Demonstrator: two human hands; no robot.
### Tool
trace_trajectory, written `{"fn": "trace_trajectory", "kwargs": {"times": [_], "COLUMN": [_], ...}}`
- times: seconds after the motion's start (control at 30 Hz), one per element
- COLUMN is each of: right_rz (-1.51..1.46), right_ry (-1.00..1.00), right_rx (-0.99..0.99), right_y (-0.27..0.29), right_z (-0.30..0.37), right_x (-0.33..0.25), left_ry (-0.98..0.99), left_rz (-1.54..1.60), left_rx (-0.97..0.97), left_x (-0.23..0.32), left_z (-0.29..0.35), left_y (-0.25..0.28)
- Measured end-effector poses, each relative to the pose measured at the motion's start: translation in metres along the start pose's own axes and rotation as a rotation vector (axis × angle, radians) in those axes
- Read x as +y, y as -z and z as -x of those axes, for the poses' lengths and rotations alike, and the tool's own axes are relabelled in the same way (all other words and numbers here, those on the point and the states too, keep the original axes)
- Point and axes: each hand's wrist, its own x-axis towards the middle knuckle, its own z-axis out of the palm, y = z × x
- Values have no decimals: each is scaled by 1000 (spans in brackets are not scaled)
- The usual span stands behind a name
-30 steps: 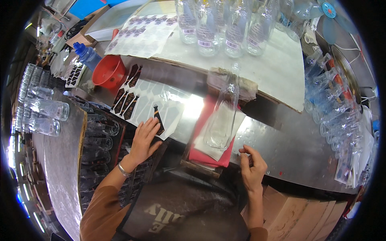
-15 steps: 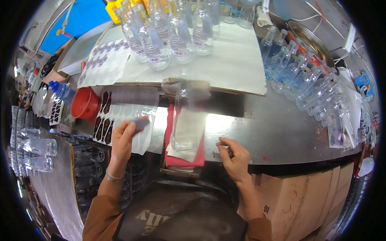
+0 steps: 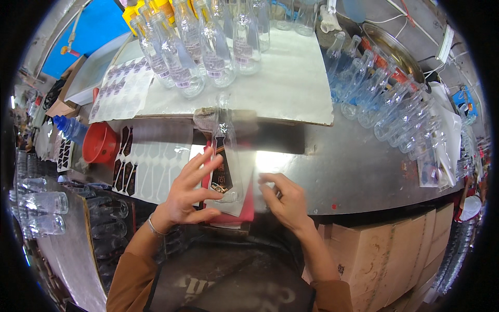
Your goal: The person repeatedly picks clear plastic bottles from a table, places each on a red pad, applies a label to the bottle, smooths it with a black card, and sets the labeled bottle aside. The process is repeated for multiple bottles.
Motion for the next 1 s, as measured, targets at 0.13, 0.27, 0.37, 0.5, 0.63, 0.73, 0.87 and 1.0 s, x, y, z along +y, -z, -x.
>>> {"fn": "trace_trajectory", "kwargs": {"times": [0.13, 0.27, 0.37, 0.5, 0.63, 0.73, 0.87, 1.0], "right_rz": [-279, -424, -308, -231, -131, -94, -94, -71], "right_ry": [-111, -187, -161, -150, -163, -164, -159, -176], "right_rx": [-80, -121, -121, -67, -80, -61, -36, -32], "right_y": [-10, -21, -24, -22, -22, -24, -26, -26], "right_z": [-38, -73, -82, -99, -107, -107, -106, -108], "right_x": [-23, -38, -35, -37, -37, -42, -42, -47], "left_ry": [478, 512, 447, 479, 444, 451, 464, 454], "left_rz": [530, 486, 187, 196, 176, 171, 178, 198], "left_rx": [243, 170, 144, 157, 175, 174, 168, 178], "left_x": [-21, -8, -8, -10, -14, -14, -14, -17], "left_z": [11, -6, -8, -9, -6, -5, -6, -8], "left_y": [-21, -26, -37, -37, -41, -41, -38, -38]}}
